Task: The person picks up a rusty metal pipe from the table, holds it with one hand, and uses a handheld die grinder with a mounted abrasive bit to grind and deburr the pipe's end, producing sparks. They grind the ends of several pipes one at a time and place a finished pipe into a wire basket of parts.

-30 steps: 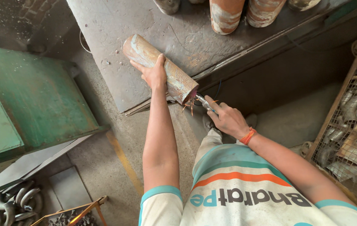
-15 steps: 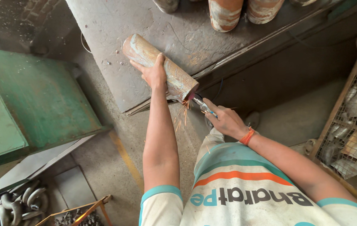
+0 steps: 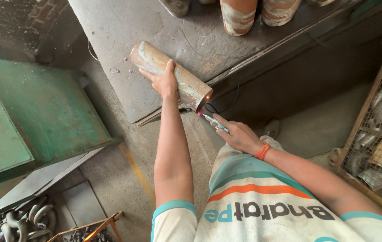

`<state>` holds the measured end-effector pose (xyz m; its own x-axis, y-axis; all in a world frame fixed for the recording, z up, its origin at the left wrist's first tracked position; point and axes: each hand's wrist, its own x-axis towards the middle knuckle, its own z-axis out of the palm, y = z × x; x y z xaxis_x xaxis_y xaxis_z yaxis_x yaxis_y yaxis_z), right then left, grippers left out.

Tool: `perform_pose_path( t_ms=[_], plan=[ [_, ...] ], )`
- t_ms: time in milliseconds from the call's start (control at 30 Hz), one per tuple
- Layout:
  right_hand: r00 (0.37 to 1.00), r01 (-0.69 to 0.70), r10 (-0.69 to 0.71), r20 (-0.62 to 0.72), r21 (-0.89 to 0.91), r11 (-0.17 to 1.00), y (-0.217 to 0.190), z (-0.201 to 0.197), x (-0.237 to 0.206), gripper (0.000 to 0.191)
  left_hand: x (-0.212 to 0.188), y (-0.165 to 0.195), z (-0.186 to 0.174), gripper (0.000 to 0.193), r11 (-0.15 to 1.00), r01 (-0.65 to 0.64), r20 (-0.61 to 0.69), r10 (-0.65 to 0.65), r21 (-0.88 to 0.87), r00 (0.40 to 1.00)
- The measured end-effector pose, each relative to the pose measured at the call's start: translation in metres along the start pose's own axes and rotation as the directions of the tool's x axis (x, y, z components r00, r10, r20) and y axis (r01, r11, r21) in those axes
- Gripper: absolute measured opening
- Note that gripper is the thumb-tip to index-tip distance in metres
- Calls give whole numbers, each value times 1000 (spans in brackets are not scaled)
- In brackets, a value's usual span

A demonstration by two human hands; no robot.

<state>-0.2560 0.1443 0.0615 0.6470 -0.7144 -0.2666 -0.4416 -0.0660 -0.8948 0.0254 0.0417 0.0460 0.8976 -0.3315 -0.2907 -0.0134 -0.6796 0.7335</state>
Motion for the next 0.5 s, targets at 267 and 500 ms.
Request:
perform_pose_path(
  t_ms=[267, 500],
  plan=[
    [985, 90, -86, -149, 22, 996, 15, -8, 6, 57, -1, -3, 2, 131, 999, -38, -5, 38, -21, 999],
    [996, 33, -31, -79, 21, 999, 11, -4, 8, 59, 2, -2, 2, 131, 998, -51, -12, 51, -23, 999]
  ],
)
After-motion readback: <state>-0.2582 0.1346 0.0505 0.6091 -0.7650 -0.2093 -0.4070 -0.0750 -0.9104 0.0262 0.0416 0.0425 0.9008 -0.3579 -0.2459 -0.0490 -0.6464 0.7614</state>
